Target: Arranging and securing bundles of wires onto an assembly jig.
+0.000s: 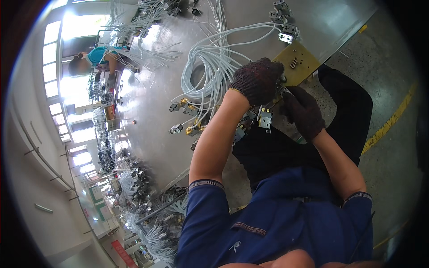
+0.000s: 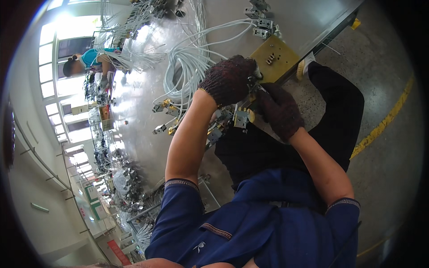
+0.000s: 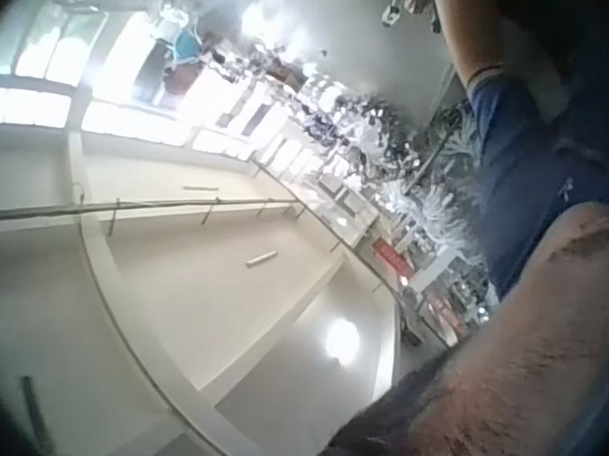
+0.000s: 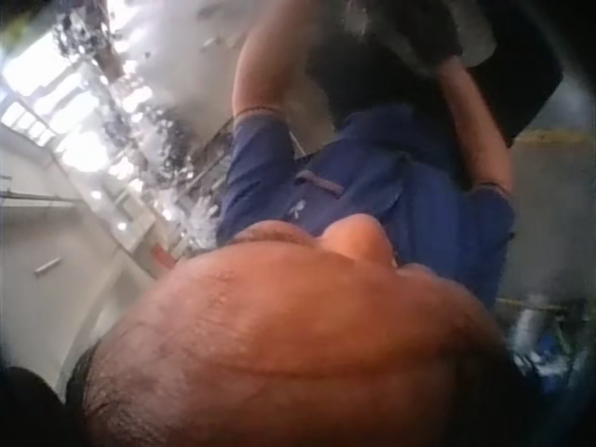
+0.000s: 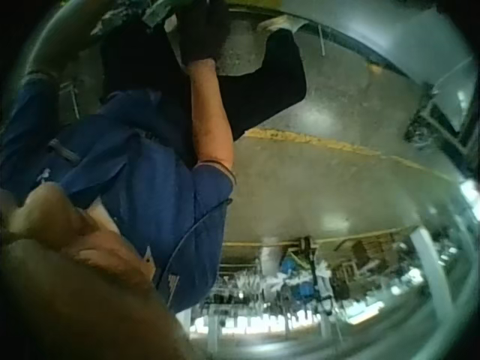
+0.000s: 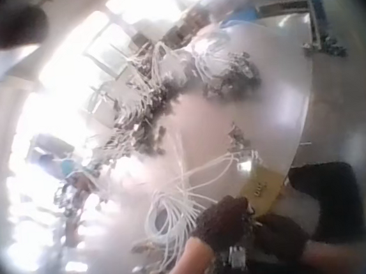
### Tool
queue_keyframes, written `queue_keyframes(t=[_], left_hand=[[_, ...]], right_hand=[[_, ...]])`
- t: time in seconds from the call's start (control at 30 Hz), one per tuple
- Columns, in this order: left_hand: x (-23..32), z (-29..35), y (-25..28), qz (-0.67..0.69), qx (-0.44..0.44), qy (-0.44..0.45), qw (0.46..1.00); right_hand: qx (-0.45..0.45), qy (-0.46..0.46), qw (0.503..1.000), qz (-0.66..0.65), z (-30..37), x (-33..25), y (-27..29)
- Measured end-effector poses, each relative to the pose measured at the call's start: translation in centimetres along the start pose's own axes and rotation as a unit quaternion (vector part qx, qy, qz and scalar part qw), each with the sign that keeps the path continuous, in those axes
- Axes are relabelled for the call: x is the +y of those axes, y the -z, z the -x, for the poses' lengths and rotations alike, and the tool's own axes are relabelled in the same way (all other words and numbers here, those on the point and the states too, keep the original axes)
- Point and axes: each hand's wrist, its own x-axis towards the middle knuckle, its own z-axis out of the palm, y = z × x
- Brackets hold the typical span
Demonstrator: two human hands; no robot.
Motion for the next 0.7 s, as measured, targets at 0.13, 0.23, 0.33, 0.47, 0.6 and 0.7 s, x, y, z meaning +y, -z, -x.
queue_keyframes(t=[0.13, 0.23, 0.33, 0.47, 0.6, 0.7], left_hand=[[-0.02, 0.07, -0.04, -0.003, 0.004, -0.006, 1.000], [-0.02, -0.03, 0.09, 0.001, -0.005, -0.005, 1.000], [0.03, 0.01, 0.09, 0.001, -0.005, 0.000, 1.000], [-0.07, 0.01, -0.03, 0.001, 0.003, -0.006, 1.000], [-0.12, -0.03, -0.19, 0.003, 0.007, -0.007, 1.000], [-0.14, 0.07, -0.17, -0.002, 0.008, -0.010, 1.000]], right_hand=[[0.000, 0.013, 1.000, 0.000, -0.13, 0.15, -0.19], [0.004, 0.004, 1.000, -0.008, -0.19, 0.19, -0.26], [0.005, 0.005, 1.000, -0.006, -0.24, 0.12, -0.31], [0.009, 0.008, 1.000, -0.007, -0.10, -0.17, -0.63], [0.008, 0.013, 1.000, 0.015, 0.07, -0.32, -0.91], [-0.018, -0.017, 1.000, -0.015, -0.24, 0.03, -0.51]])
